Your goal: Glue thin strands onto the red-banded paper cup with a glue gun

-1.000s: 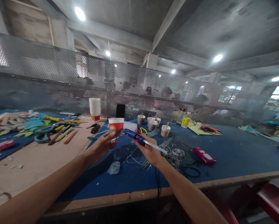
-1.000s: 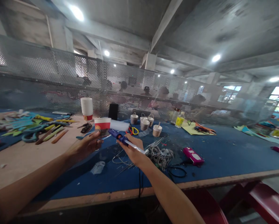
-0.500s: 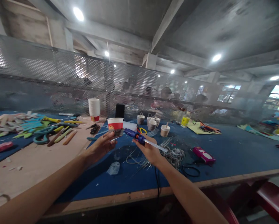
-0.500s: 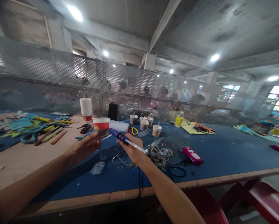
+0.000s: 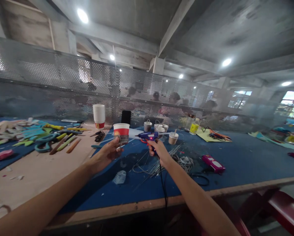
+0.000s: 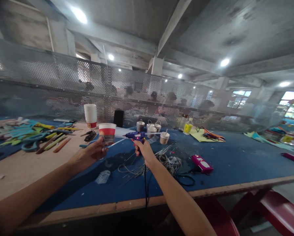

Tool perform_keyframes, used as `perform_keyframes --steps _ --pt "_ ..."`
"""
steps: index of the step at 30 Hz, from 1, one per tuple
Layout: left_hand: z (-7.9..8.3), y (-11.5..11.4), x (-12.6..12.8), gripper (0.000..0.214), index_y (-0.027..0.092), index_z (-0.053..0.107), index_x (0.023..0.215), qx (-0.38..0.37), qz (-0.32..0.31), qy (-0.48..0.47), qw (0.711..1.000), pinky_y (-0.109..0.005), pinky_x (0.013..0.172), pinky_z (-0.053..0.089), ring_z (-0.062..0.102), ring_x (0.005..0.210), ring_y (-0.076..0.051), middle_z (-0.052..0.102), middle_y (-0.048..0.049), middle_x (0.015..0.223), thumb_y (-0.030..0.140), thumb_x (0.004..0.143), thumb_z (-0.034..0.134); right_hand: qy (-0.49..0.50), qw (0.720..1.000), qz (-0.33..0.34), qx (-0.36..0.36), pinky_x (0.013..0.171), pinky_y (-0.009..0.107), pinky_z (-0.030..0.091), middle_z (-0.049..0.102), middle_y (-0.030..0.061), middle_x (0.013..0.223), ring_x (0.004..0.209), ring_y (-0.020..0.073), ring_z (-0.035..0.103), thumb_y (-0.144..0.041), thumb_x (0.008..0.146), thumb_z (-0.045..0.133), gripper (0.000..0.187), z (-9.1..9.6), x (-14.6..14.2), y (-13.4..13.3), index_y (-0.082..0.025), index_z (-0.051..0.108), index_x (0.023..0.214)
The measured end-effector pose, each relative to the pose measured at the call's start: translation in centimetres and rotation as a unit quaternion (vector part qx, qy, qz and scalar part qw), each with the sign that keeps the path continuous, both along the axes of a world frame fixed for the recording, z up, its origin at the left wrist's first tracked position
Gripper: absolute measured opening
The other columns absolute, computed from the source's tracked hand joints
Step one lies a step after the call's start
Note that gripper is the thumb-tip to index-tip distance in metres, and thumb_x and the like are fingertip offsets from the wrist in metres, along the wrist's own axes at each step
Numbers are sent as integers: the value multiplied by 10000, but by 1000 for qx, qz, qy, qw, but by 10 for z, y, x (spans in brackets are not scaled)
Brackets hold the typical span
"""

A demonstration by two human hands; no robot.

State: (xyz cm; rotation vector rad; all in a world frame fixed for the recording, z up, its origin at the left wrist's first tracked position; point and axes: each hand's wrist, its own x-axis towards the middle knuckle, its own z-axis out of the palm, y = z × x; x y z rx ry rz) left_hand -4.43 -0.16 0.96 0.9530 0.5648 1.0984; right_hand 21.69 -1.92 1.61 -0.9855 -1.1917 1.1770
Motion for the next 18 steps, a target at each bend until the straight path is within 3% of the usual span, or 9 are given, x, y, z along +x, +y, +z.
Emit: perform_keyframes --steps 2,5,8,11,14,16,18 --pt "3 -2 1 275 158 718 1138 -4 16 2 1000 -214 621 579 679 715 -130 760 -115 1096 344 936 738 0 999 8 -46 473 211 403 576 -42 630 476 76 486 -501 721 801 385 -5 3 7 -175 615 810" --pt "9 -6 4 258 157 694 1085 -2 38 15 999 -205 603 568 662 694 -118 753 -105 1084 351 925 751 -89 993 -33 -64 528 228 436 622 2 655 546 104 547 -527 744 777 388 -14 8 16 -173 620 721" --pt "11 -7 6 272 162 689 1053 9 55 25 998 -212 581 551 649 686 -126 751 -101 1044 381 909 763 -209 973 -80 -49 494 221 323 498 -41 537 525 95 442 -552 768 742 456 -22 15 23 -200 528 571" --pt "8 -5 6 297 162 697 1047 23 61 34 997 -226 571 526 638 684 -135 757 -116 1074 398 887 780 -272 958 -78 -53 487 231 209 354 -73 465 506 83 330 -540 732 772 528 -28 21 26 -213 442 481" --pt "6 -4 5 336 163 712 1055 35 65 48 996 -251 596 515 641 707 -151 768 -114 1085 404 845 815 -317 945 -65 -55 502 245 185 373 -71 454 507 85 333 -508 689 814 494 -29 24 26 -197 501 466" --pt "6 -5 5 357 175 726 1032 34 72 50 996 -273 629 519 651 728 -164 772 -90 1044 424 805 844 -370 925 -67 -47 515 253 201 422 -56 463 514 98 382 -531 695 814 488 -29 24 25 -193 541 474" --pt "6 -7 5 365 190 734 988 28 77 44 996 -286 662 523 661 737 -166 768 -57 988 440 762 875 -452 888 -72 -40 534 266 236 451 -37 474 530 121 446 -588 750 773 536 -27 23 23 -200 532 469"
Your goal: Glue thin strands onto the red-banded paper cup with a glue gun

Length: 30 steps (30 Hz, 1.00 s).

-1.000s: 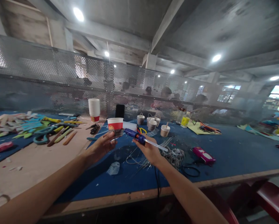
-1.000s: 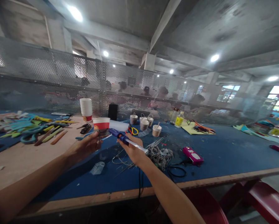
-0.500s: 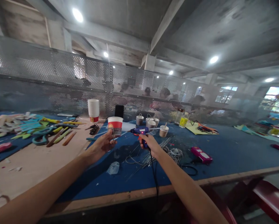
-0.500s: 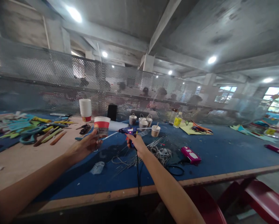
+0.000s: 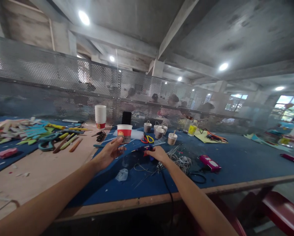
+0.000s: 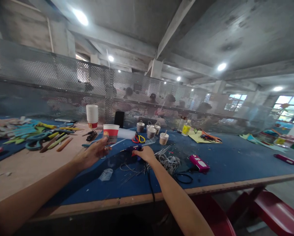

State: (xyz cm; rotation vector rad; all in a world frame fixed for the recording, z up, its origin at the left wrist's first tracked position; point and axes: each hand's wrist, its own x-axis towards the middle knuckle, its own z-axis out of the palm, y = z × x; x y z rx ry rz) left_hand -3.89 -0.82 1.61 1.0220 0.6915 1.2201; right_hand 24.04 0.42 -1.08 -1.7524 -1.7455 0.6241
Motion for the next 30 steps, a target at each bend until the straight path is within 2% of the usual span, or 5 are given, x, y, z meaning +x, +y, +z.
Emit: perform_keyframes --steps 7,13,16,26,30 --pt "-4 3 2 356 236 710 897 3 -7 -14 1000 -295 708 558 726 793 -192 757 -29 941 400 679 937 -125 984 -51 115 763 319 458 725 79 916 917 246 687 -499 882 710 298 7 -11 -11 -203 687 848" --pt "3 -3 7 445 224 694 931 15 -1 -4 1000 -305 766 561 732 856 -204 759 -39 974 372 613 969 309 935 175 -10 658 309 557 705 73 1225 683 159 722 -413 890 727 410 23 -64 -22 -229 576 1223" --pt "6 -6 8 460 213 684 967 44 18 19 999 -337 832 553 720 891 -214 757 -47 967 391 638 953 402 881 235 -86 673 296 572 738 45 1094 712 170 743 -413 779 855 543 28 -86 -25 -219 593 1213" --pt "-6 4 8 431 235 705 987 54 60 57 995 -333 870 540 704 1028 -244 767 -58 1077 360 648 940 385 904 183 19 759 277 518 734 17 888 733 128 653 -466 647 919 473 17 -78 -14 -155 734 952" --pt "-6 3 11 397 233 702 981 66 64 66 994 -363 897 536 710 1002 -257 762 -57 1007 337 670 926 451 856 240 -74 743 282 535 744 24 1001 737 144 715 -509 677 895 557 17 -88 -25 -191 693 1088"
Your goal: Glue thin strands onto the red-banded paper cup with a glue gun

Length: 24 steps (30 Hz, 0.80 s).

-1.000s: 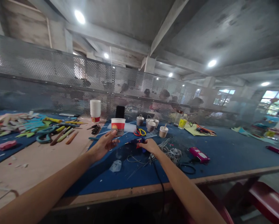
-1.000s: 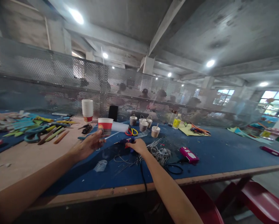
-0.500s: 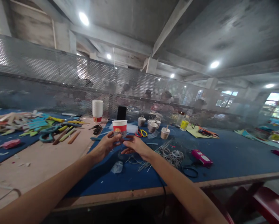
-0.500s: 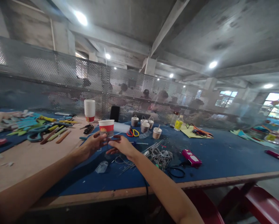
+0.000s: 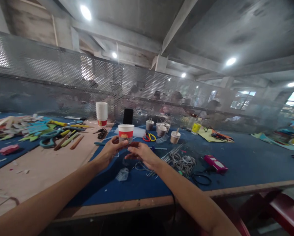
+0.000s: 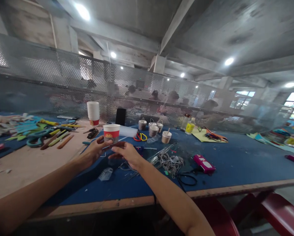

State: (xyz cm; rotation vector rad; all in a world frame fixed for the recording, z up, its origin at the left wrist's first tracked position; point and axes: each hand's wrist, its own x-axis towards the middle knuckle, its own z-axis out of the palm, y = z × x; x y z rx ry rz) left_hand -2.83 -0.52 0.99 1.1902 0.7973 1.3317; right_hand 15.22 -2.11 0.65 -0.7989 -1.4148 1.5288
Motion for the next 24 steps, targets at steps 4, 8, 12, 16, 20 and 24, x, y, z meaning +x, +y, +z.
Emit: perform_keyframes --steps 4,8,12,16,20,24 --pt "0 -1 0 393 218 695 973 9 3 5 1000 -377 905 526 707 992 -267 759 -63 986 357 680 917 12 1000 7 -2 751 280 538 708 -5 824 689 125 670 -535 681 889 521 0 -7 -6 -173 679 993" --pt "-3 2 -1 437 221 709 1029 6 0 5 1000 -373 962 502 683 1076 -261 763 -71 1068 373 679 922 -13 989 -116 89 665 246 475 602 -49 679 609 94 540 -526 747 819 399 2 -3 -3 -169 674 850" --pt "-2 1 -1 471 221 721 1031 -5 2 18 1000 -392 977 487 669 1131 -290 769 -88 1073 415 657 932 -15 973 -187 135 617 246 434 567 -54 640 602 107 506 -491 777 764 328 5 4 3 -177 684 827" --pt "4 -5 1 460 228 734 998 -5 -4 31 1000 -411 985 484 660 1175 -324 775 -96 1085 444 643 932 -22 966 -212 144 622 254 432 575 -50 636 606 118 507 -481 783 749 312 5 8 7 -179 695 838" --pt "8 -10 2 415 230 737 949 -6 -13 32 999 -410 971 491 663 1177 -335 780 -97 1066 430 641 930 -29 963 -219 152 633 257 432 569 -51 637 615 124 507 -482 798 741 302 5 10 7 -187 699 847" --pt "9 -12 2 388 240 743 935 -9 -20 26 999 -413 979 488 655 1192 -339 779 -94 1091 421 644 927 -51 962 -227 140 607 253 420 546 -52 614 606 125 492 -499 798 741 316 8 11 4 -188 693 821"
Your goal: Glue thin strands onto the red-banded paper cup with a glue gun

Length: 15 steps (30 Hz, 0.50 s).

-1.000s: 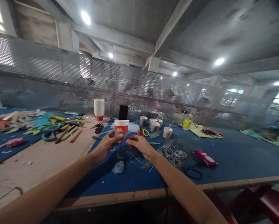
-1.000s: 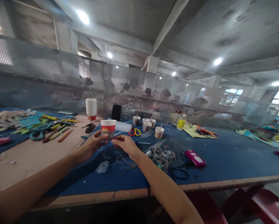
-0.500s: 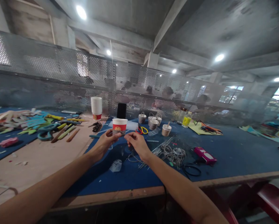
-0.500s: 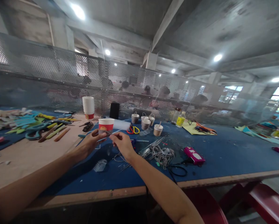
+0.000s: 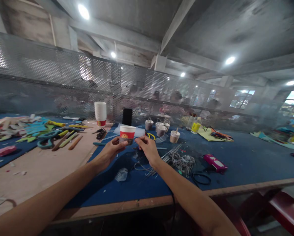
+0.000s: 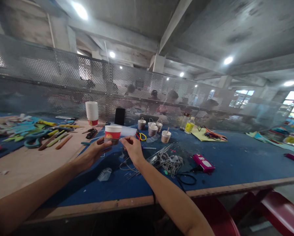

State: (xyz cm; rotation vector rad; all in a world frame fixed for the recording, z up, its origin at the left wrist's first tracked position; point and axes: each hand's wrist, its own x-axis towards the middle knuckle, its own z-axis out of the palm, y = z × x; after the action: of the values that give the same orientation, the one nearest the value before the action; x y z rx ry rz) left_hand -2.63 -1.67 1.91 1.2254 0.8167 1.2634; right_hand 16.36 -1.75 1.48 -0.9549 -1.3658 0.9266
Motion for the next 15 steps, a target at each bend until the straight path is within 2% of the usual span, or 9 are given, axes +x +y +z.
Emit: perform_keyframes --steps 4,15 --pt "-2 1 0 369 244 751 953 -5 -13 -8 1000 -407 989 489 657 1189 -324 773 -91 1128 413 668 913 -11 1000 -12 -14 600 254 423 535 -53 601 613 132 496 -509 786 745 324 2 1 -2 -191 689 812" --pt "-7 5 0 386 235 771 1036 -11 -42 -24 999 -422 1037 494 644 1225 -312 756 -92 1205 390 706 899 -14 1000 -15 4 631 266 421 548 -48 630 611 129 498 -480 771 727 292 -1 2 3 -195 666 792"
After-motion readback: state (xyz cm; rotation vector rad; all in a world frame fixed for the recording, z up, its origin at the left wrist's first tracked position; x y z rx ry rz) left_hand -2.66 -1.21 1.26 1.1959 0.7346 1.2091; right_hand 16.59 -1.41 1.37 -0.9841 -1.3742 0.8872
